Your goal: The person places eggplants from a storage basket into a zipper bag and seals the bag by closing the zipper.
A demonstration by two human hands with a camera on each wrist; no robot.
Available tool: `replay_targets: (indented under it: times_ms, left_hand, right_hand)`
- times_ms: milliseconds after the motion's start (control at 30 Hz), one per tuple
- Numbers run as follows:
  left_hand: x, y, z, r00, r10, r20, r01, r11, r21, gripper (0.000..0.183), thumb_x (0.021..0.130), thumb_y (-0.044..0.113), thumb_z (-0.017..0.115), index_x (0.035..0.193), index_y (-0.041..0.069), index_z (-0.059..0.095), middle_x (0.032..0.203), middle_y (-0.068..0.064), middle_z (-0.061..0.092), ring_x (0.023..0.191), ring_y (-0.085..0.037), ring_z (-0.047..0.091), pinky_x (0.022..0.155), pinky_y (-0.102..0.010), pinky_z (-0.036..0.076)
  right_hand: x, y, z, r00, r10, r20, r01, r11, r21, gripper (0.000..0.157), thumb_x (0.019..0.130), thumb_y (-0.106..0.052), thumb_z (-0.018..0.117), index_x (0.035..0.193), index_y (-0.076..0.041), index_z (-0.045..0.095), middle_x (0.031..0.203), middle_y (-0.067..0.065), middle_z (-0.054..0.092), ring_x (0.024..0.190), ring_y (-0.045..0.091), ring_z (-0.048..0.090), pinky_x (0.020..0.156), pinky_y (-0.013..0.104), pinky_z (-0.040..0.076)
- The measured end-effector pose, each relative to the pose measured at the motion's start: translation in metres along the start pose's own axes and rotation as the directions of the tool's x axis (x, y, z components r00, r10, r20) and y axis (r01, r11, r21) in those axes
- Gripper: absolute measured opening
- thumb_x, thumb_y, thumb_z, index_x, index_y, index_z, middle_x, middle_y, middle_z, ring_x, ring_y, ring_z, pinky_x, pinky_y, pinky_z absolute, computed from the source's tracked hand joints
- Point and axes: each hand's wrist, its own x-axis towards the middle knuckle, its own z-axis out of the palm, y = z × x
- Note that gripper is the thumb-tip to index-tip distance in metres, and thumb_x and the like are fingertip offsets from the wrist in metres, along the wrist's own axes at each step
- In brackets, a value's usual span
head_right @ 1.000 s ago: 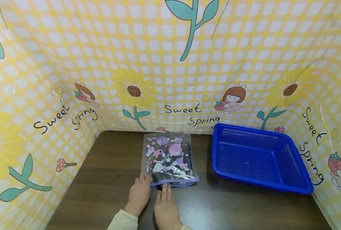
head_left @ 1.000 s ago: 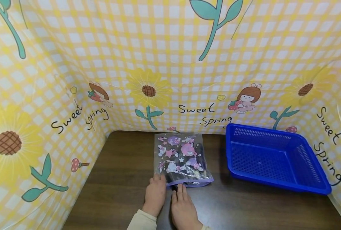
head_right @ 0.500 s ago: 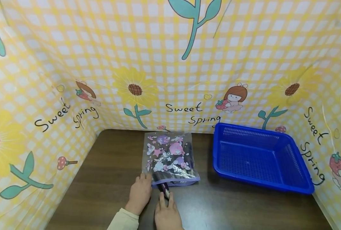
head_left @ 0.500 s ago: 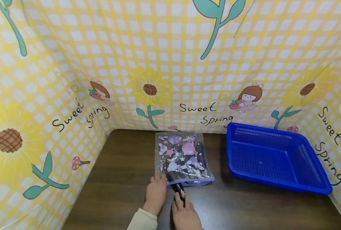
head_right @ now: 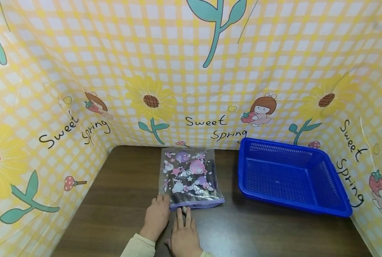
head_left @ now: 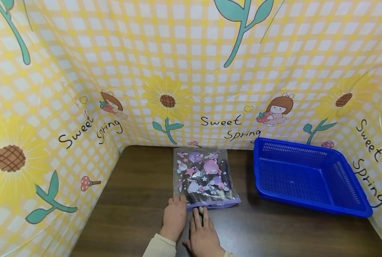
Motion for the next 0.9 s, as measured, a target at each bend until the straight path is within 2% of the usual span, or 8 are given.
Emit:
replay_targets:
  times_ms: [133,367,500,600,667,733,833,900]
  left_hand:
    - [0.0,0.001,-0.002,1.0,-0.01,0.01,0.01,1.0,-0.002,0.011,0.08,-0.002,0.065,0.08,0.002,0.055,0.077,-0.015,0.051,0.064,-0.03,0.053,0.045,-0.04,0.05]
    - [-0.001,-0.003,-0.002,0.999,0.018,0.041,-0.017,1.0,-0.012,0.013,0.08,0.002,0.068,0.084,0.001,0.056,0.078,-0.016,0.052,0.063,-0.031,0.053,0.044,-0.04,0.049]
    - [0.003,-0.014,-0.009,0.991,0.011,0.136,0.003,0.994,-0.106,0.016,0.076,0.001,0.072,0.089,0.001,0.061,0.085,-0.016,0.058,0.068,-0.032,0.056,0.051,-0.045,0.051]
    - [0.007,-0.024,-0.016,0.972,0.008,0.236,0.04,0.979,-0.198,0.017,0.076,0.0,0.072,0.09,0.005,0.063,0.092,-0.013,0.062,0.074,-0.032,0.058,0.058,-0.046,0.051]
    - [0.008,-0.029,-0.02,0.956,0.011,0.293,0.071,0.961,-0.269,0.016,0.078,-0.001,0.069,0.089,0.007,0.062,0.092,-0.01,0.061,0.075,-0.029,0.057,0.06,-0.044,0.05]
    - [0.008,-0.034,-0.021,0.945,-0.018,0.327,0.137,0.929,-0.344,0.014,0.08,-0.003,0.064,0.088,0.009,0.061,0.091,-0.007,0.059,0.076,-0.025,0.057,0.062,-0.042,0.05]
    - [0.004,-0.039,-0.022,0.937,-0.125,0.327,0.262,0.87,-0.418,0.015,0.081,-0.005,0.058,0.089,0.006,0.062,0.088,-0.006,0.057,0.074,-0.022,0.057,0.065,-0.042,0.05]
    - [0.0,-0.04,-0.023,0.918,-0.223,0.326,0.353,0.836,-0.42,0.014,0.083,-0.003,0.057,0.094,0.002,0.063,0.088,-0.009,0.059,0.074,-0.025,0.06,0.066,-0.045,0.051]
  right_hand:
    - [0.008,0.0,-0.002,0.997,0.022,0.068,-0.025,0.999,0.036,0.081,0.091,-0.068,0.052,0.136,-0.001,0.061,0.15,0.02,0.046,0.136,0.048,0.039,0.102,0.053,0.042]
    - [0.016,0.008,0.001,1.0,0.007,0.021,-0.009,0.997,0.075,0.079,0.092,-0.066,0.054,0.141,-0.005,0.057,0.151,0.02,0.044,0.124,0.044,0.047,0.1,0.057,0.042]
    - [0.019,0.012,0.001,1.0,0.011,0.01,-0.012,0.994,0.108,0.075,0.092,-0.065,0.055,0.144,-0.012,0.056,0.154,0.019,0.04,0.121,0.045,0.047,0.097,0.063,0.041]
    - [0.018,0.016,-0.003,0.999,0.018,0.028,-0.022,0.99,0.14,0.071,0.091,-0.062,0.06,0.144,-0.014,0.056,0.154,0.017,0.041,0.125,0.049,0.046,0.096,0.065,0.04]
    - [0.015,0.017,-0.007,0.999,0.028,0.039,-0.034,0.987,0.158,0.065,0.09,-0.056,0.065,0.141,-0.015,0.059,0.151,0.016,0.046,0.127,0.052,0.045,0.096,0.066,0.041]
    - [0.011,0.018,-0.011,0.998,0.045,0.04,-0.051,0.982,0.18,0.057,0.089,-0.05,0.069,0.133,-0.014,0.064,0.145,0.017,0.051,0.128,0.053,0.045,0.094,0.066,0.041]
    - [0.004,0.018,-0.013,0.996,0.081,0.021,-0.084,0.97,0.23,0.043,0.087,-0.043,0.073,0.115,-0.011,0.071,0.13,0.017,0.061,0.119,0.048,0.054,0.087,0.062,0.045]
    - [0.001,0.018,-0.014,0.993,0.108,0.036,-0.114,0.952,0.285,0.037,0.088,-0.04,0.072,0.108,-0.009,0.071,0.122,0.017,0.063,0.113,0.043,0.057,0.082,0.061,0.047]
